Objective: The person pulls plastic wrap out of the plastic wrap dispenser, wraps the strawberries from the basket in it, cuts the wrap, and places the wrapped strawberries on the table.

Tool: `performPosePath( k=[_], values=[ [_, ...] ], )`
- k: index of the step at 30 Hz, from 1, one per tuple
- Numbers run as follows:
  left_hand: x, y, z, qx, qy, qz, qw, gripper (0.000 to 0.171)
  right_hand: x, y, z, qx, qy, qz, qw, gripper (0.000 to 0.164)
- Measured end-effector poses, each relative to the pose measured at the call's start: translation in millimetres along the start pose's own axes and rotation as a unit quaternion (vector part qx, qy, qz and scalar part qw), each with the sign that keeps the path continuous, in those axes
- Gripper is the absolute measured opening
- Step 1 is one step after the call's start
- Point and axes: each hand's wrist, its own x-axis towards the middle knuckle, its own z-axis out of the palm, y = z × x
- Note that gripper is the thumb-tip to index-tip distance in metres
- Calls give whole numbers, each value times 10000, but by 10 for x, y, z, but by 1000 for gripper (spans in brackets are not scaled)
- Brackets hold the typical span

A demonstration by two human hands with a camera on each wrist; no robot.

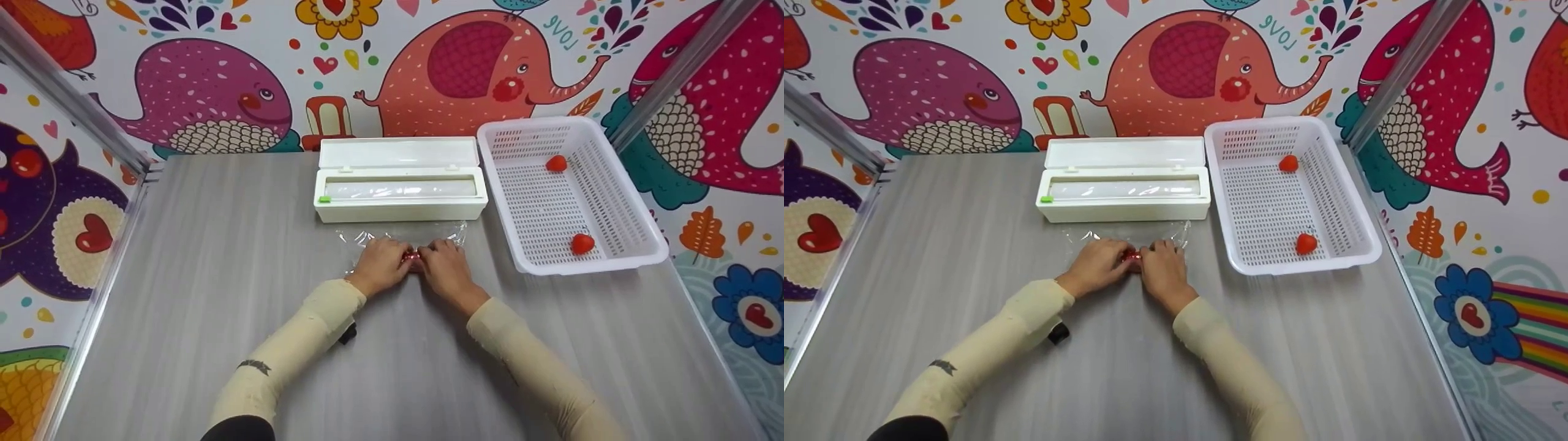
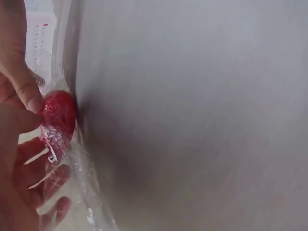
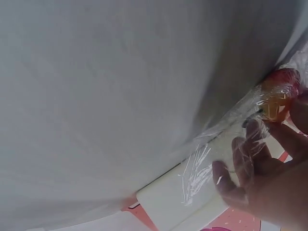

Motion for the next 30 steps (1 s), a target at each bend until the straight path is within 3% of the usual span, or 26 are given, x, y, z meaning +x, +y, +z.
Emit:
performPosePath(
  k=[6,12,16,23,30],
  values=[
    [-28,54,-3,269,327,19,9991,26,8,-3,-14,64,-117,65,9999,23],
    [-67,60,34,820,725,515,9927,23,59,-5,-12,325,-353,413,9980,24],
    [-77,44,59,1025,654,687,9902,31,74,1,-11,479,-177,639,9966,25],
    [-89,14,19,971,360,611,9927,25,19,-24,34,33,434,182,9989,20],
    [-105,-14,-48,669,-656,565,9940,32,-8,-14,-51,96,-279,-219,9993,34]
  ],
)
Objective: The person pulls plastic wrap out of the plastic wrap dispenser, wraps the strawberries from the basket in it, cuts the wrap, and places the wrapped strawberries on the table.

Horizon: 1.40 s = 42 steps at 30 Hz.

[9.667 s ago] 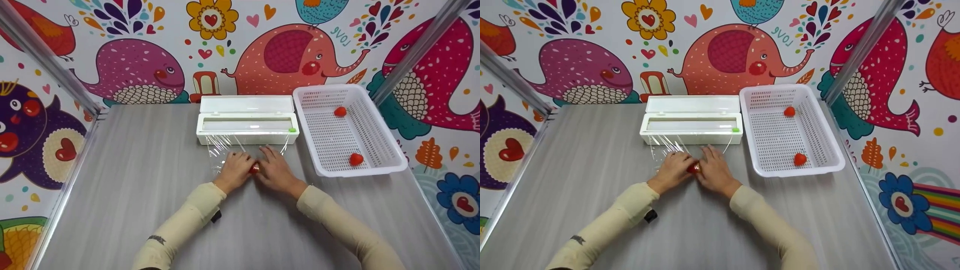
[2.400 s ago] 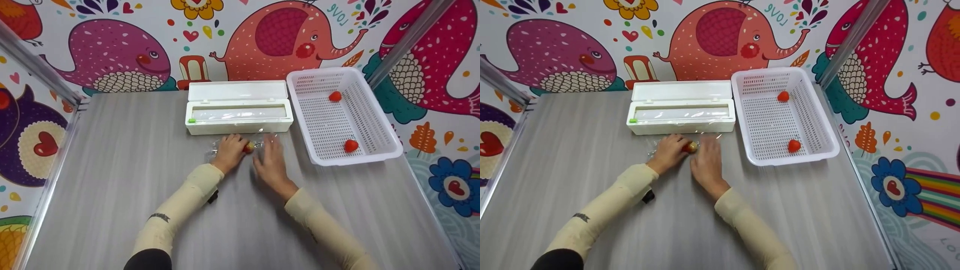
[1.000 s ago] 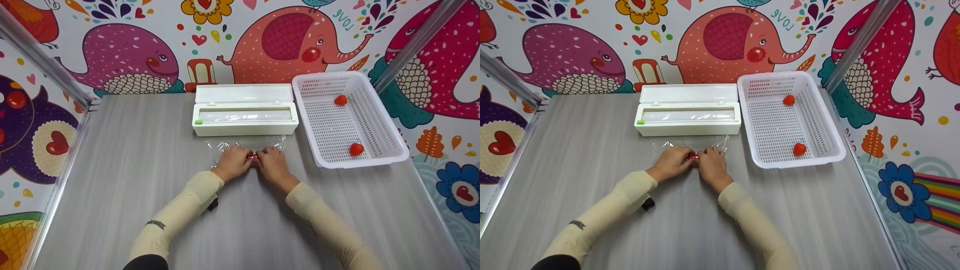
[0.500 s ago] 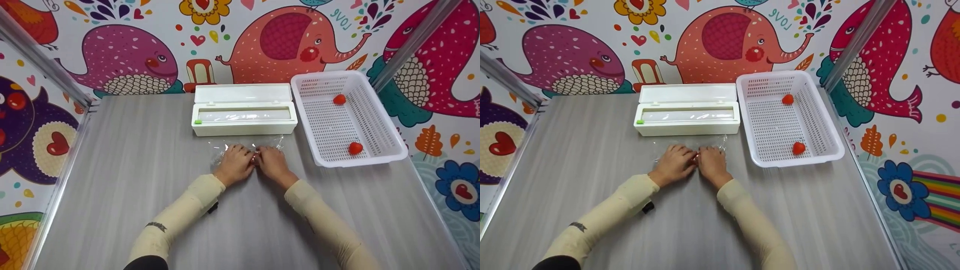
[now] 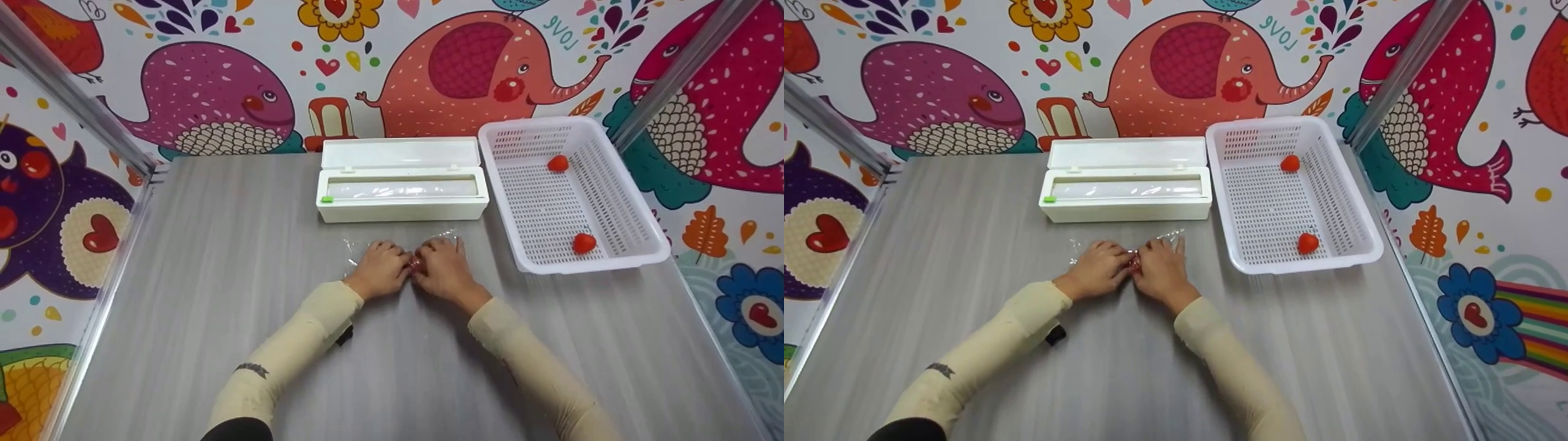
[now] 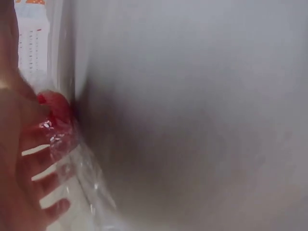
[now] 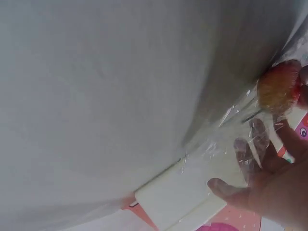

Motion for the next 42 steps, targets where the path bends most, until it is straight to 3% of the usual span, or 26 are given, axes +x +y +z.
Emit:
performPosePath(
  k=[2,5,8,13,16,19,25,31,35,38,40,42],
  values=[
    [8,-10,-17,-70,-104,18,9999,33,8,7,-39,-108,-175,-153,9997,39],
    [2,-21,-14,-59,67,46,9999,33,17,-5,-59,-111,-254,-197,9994,34],
    [-49,-17,25,-86,275,82,9996,35,-9,-36,-27,9,-432,-82,9990,28],
    [-120,18,91,23,497,188,9986,39,-53,-51,53,192,-807,228,9963,37],
    [-83,46,91,235,476,-34,9986,35,-23,-29,82,81,-543,439,9975,37],
    [-21,83,80,362,193,-391,9984,35,15,-6,105,-75,-249,668,9974,35],
    [81,148,43,233,-231,-900,9954,39,61,15,93,36,122,916,9957,30],
    [66,202,11,-200,-109,-1590,9870,41,79,66,22,413,698,875,9929,34],
    [12,268,20,-1137,133,-2059,9718,37,107,120,-24,1090,950,1329,9805,47],
    [-27,324,36,-1883,124,-2307,9546,33,133,145,-54,1928,792,1786,9616,57],
    [-50,367,40,-2444,97,-2500,9368,32,145,154,-67,2462,661,2011,9458,61],
    [-67,411,37,-3059,113,-2688,9133,31,153,153,-88,2901,606,2169,9301,64]
  ],
)
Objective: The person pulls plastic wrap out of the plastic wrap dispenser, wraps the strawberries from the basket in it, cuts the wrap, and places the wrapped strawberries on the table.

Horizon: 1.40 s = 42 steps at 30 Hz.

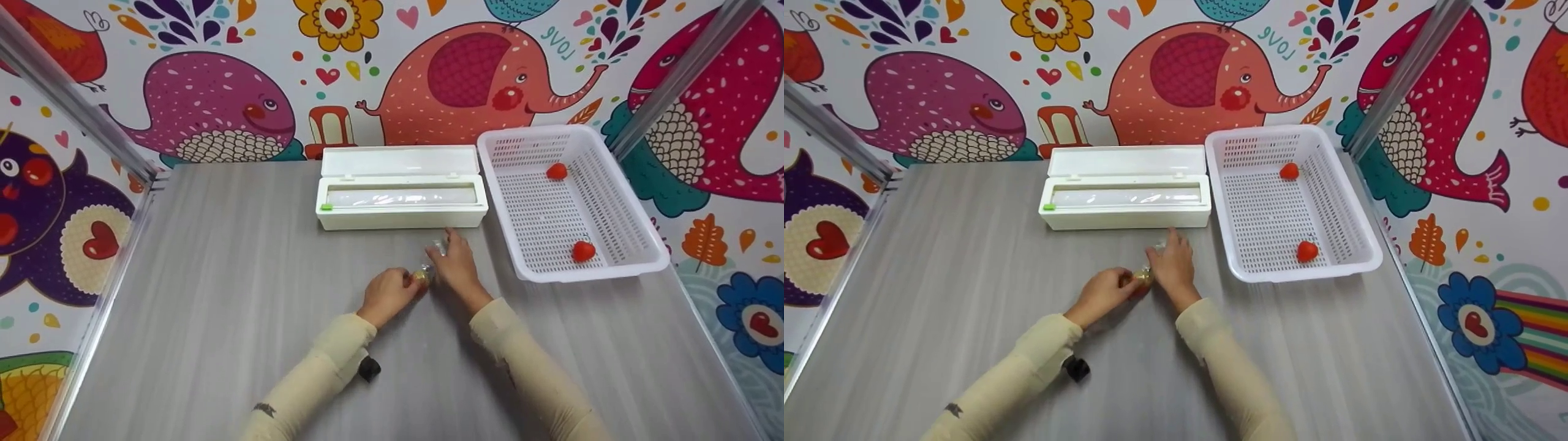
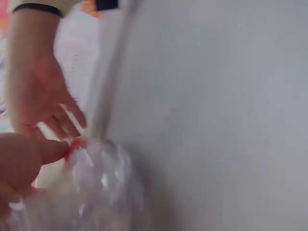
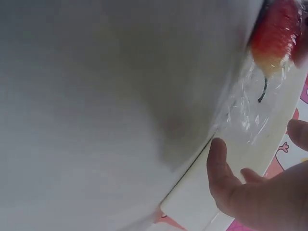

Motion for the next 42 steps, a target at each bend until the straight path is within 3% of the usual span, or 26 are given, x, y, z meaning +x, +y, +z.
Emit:
performPosePath(
  k=[3,6,10,11,13,18,23,26,28,32,35,38,42],
  values=[
    [-37,30,33,-1178,99,-419,9921,32,-5,-37,-15,494,-48,288,9984,68],
    [-44,72,63,-2245,191,-723,9716,36,5,-122,-48,1266,-376,751,9884,70],
    [-62,141,92,-3194,-64,-691,9451,38,32,-252,-80,2243,-927,1171,9630,47],
    [-70,156,97,-3368,-166,-632,9393,38,38,-278,-85,2313,-999,1131,9611,41],
    [-89,181,101,-3627,-355,-621,9292,38,45,-307,-90,2185,-1041,804,9669,30],
    [-107,206,82,-3992,-511,-824,9117,36,40,-361,-118,1659,-1067,168,9802,25],
    [-117,182,60,-4035,-586,-834,9093,37,19,-416,-155,1858,-1249,446,9736,29],
    [-133,172,69,-4206,-630,-903,9006,35,15,-425,-176,2043,-1347,625,9676,33],
    [-152,177,78,-4231,-683,-904,8990,33,25,-418,-189,2092,-1294,637,9672,32],
    [-192,218,77,-4069,-636,-659,9089,32,84,-380,-214,2215,-972,573,9686,28],
    [-210,241,61,-3972,-556,-548,9144,32,120,-356,-221,2433,-856,671,9638,28],
    [-226,236,40,-3890,-545,-621,9175,32,131,-357,-201,2686,-894,799,9557,29],
    [-235,219,-12,-3752,-400,-711,9234,33,133,-417,-216,2492,-1039,912,9585,30]
  ],
)
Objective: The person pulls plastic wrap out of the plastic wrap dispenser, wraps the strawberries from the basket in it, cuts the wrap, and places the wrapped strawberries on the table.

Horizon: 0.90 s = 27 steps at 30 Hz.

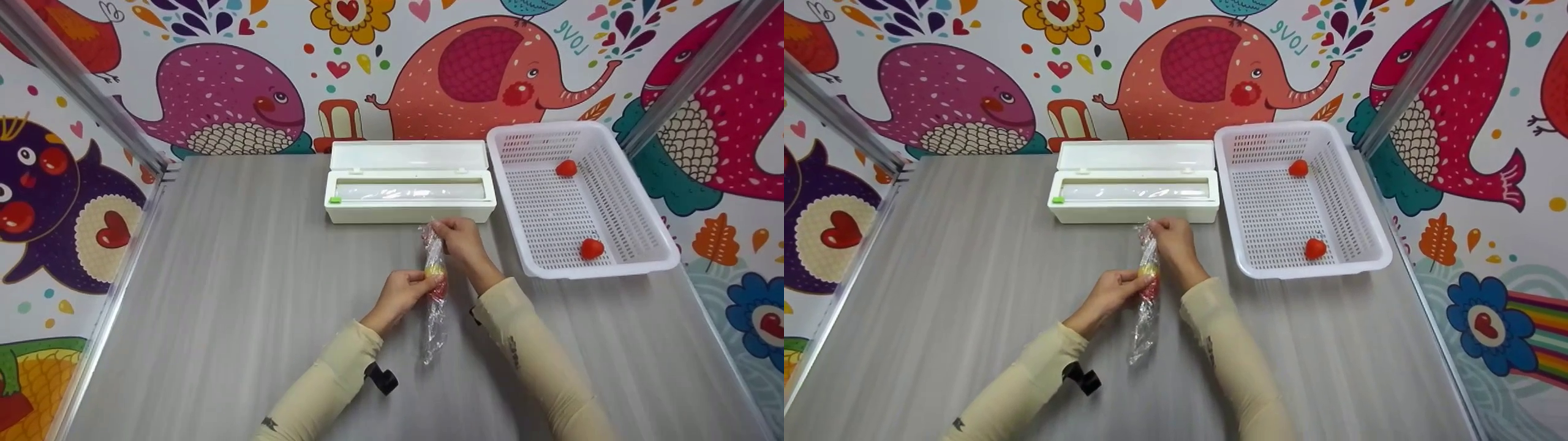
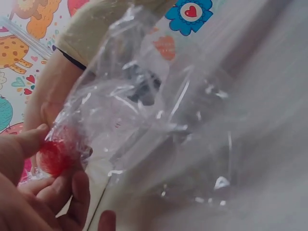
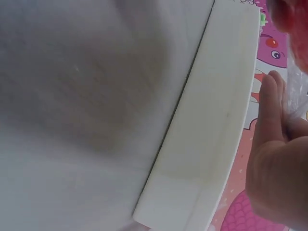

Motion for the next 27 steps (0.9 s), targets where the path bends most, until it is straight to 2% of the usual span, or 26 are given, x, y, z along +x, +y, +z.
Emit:
performPosePath(
  k=[3,6,10,15,20,27],
  values=[
    [-12,21,-9,16,39,-58,10000,34,-31,-96,-58,-524,-218,181,9982,30],
    [-23,27,-13,-46,-23,-180,9998,36,-52,-208,-126,-785,-617,268,9946,37],
    [-42,13,-16,-150,-11,-286,9995,39,-58,-281,-172,-1033,-997,87,9896,42],
    [-82,-16,-22,-28,-126,-213,9997,40,-39,-254,-164,-1196,-840,-199,9891,28],
    [-118,-42,-36,280,-151,60,9995,39,-27,-202,-140,-1123,-774,-29,9906,27],
    [-108,-1,-63,345,43,192,9992,42,-20,-199,-124,-985,-734,98,9924,29]
  ],
)
